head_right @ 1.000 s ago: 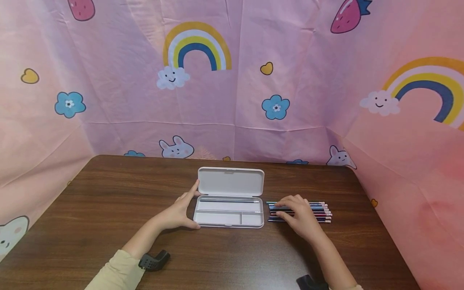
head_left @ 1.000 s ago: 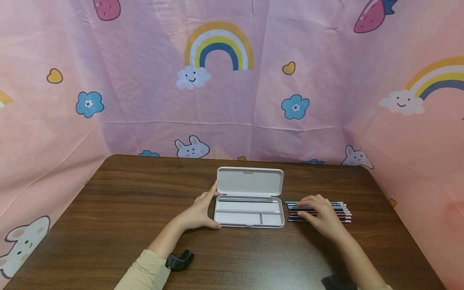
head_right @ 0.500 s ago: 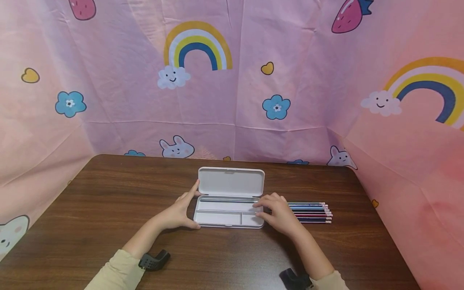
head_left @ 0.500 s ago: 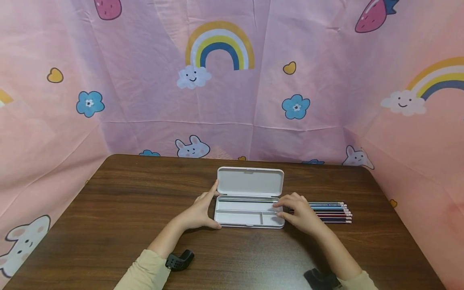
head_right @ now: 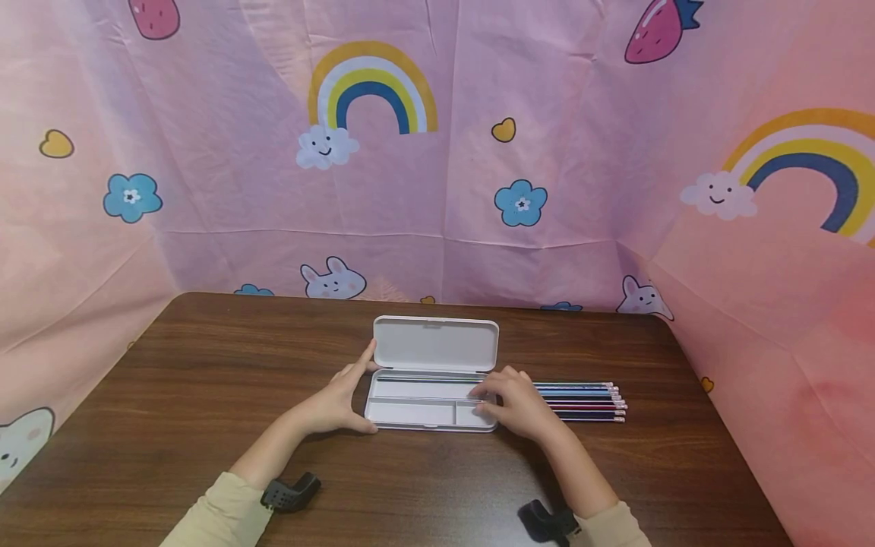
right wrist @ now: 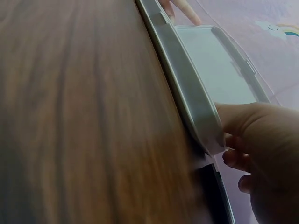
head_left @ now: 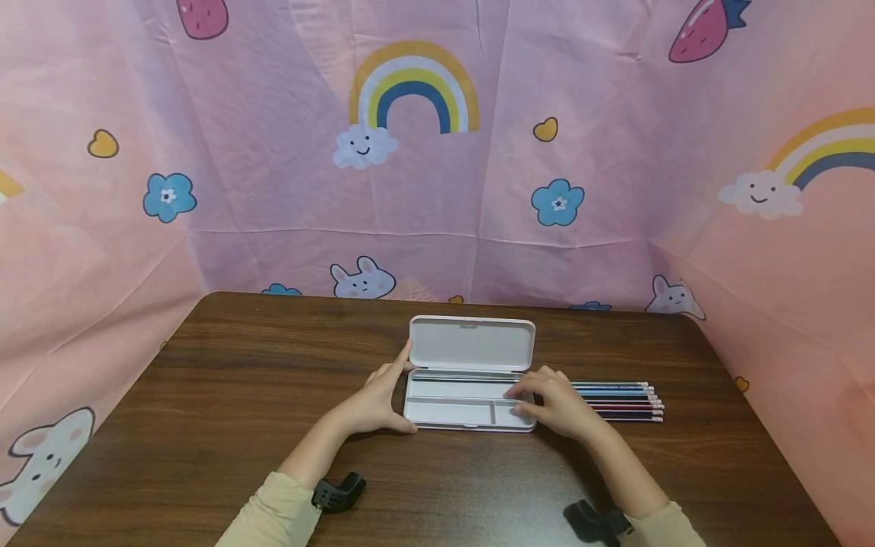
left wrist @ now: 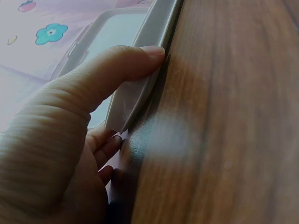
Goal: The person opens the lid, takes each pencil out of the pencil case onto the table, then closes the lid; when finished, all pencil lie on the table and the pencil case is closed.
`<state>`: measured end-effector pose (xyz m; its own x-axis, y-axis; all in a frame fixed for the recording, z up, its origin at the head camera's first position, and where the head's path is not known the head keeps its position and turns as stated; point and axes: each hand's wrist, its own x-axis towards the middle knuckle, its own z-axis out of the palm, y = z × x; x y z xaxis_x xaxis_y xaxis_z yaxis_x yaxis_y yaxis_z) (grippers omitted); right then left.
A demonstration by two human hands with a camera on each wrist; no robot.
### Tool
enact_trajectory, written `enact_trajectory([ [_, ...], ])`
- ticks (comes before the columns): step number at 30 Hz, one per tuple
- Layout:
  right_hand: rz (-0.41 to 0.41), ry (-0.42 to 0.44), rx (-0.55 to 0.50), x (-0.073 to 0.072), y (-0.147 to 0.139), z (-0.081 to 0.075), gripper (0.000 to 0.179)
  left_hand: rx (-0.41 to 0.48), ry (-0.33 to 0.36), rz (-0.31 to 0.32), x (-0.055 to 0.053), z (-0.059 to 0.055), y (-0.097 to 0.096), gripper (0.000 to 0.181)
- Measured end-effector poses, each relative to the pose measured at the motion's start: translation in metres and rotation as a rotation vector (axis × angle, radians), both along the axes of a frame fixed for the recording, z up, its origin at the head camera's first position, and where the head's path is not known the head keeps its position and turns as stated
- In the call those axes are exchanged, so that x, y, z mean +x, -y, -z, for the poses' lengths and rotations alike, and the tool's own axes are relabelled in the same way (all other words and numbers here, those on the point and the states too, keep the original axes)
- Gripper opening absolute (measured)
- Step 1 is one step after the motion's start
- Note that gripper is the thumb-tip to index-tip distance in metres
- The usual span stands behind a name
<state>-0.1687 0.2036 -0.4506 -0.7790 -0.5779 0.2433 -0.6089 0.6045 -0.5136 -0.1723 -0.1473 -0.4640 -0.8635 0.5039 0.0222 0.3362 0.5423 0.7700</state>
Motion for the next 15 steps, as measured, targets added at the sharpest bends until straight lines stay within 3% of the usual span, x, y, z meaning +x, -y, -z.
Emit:
enact_trajectory([
  [15,0.026,0.033,0.039,-0.0023,0.0053,0.0023,0.01,0.004,0.002,-0.001,0.0003,-0.0004,-0.0002,0.136],
])
